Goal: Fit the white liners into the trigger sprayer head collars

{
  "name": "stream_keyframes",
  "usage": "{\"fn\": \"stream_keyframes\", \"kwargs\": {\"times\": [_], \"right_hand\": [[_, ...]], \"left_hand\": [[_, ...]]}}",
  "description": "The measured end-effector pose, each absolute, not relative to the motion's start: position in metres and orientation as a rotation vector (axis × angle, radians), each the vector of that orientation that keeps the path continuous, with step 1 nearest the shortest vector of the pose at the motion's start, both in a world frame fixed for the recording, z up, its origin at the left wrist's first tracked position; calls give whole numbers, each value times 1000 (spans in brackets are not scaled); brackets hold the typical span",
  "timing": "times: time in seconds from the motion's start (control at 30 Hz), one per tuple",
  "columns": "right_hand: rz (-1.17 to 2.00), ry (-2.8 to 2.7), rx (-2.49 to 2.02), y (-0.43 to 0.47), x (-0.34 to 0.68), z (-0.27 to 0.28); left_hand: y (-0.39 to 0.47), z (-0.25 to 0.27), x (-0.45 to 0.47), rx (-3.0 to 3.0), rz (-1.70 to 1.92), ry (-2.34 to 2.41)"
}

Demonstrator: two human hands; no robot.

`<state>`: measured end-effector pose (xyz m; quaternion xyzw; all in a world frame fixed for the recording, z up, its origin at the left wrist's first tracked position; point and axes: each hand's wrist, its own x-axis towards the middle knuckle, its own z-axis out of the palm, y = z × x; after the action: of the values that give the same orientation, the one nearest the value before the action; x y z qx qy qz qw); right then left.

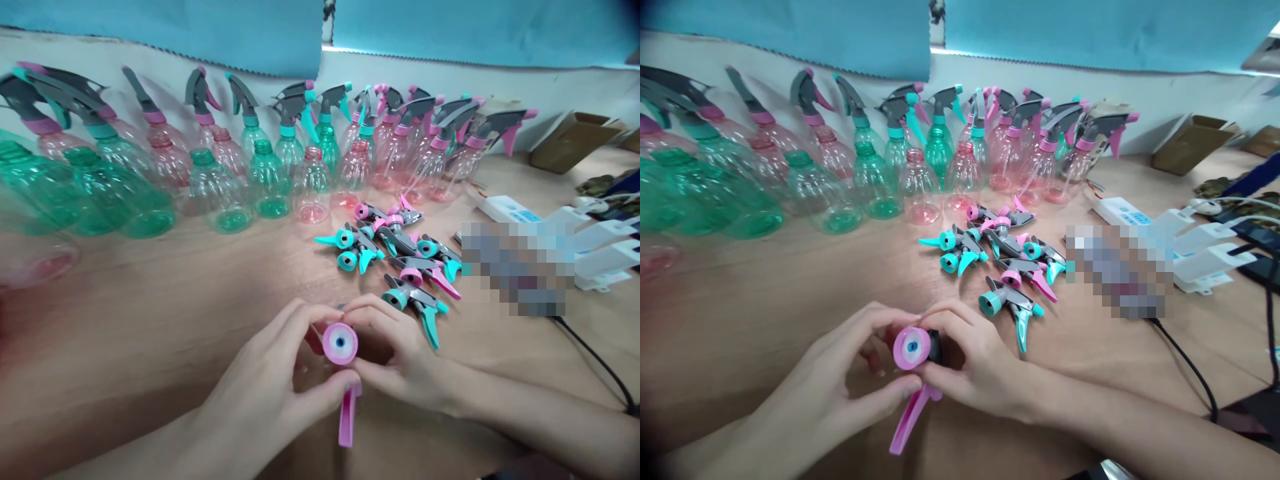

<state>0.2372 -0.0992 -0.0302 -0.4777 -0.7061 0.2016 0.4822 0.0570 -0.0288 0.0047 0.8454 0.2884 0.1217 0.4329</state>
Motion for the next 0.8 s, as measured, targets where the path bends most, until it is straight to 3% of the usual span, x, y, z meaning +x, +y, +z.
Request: {"fn": "stream_keyframes", "kwargs": {"times": [0.4,0.6,0.8], "right_hand": [[417,-1895,-1108,-105,240,-25],[20,-2141,-1321,-122,281,-4],[-140,-2101,-1644,-130,320,-13]], "left_hand": [[-45,6,55,2289,498,637],[-39,4,50,2286,466,615],[-21,8,36,2376,266,764]]}}
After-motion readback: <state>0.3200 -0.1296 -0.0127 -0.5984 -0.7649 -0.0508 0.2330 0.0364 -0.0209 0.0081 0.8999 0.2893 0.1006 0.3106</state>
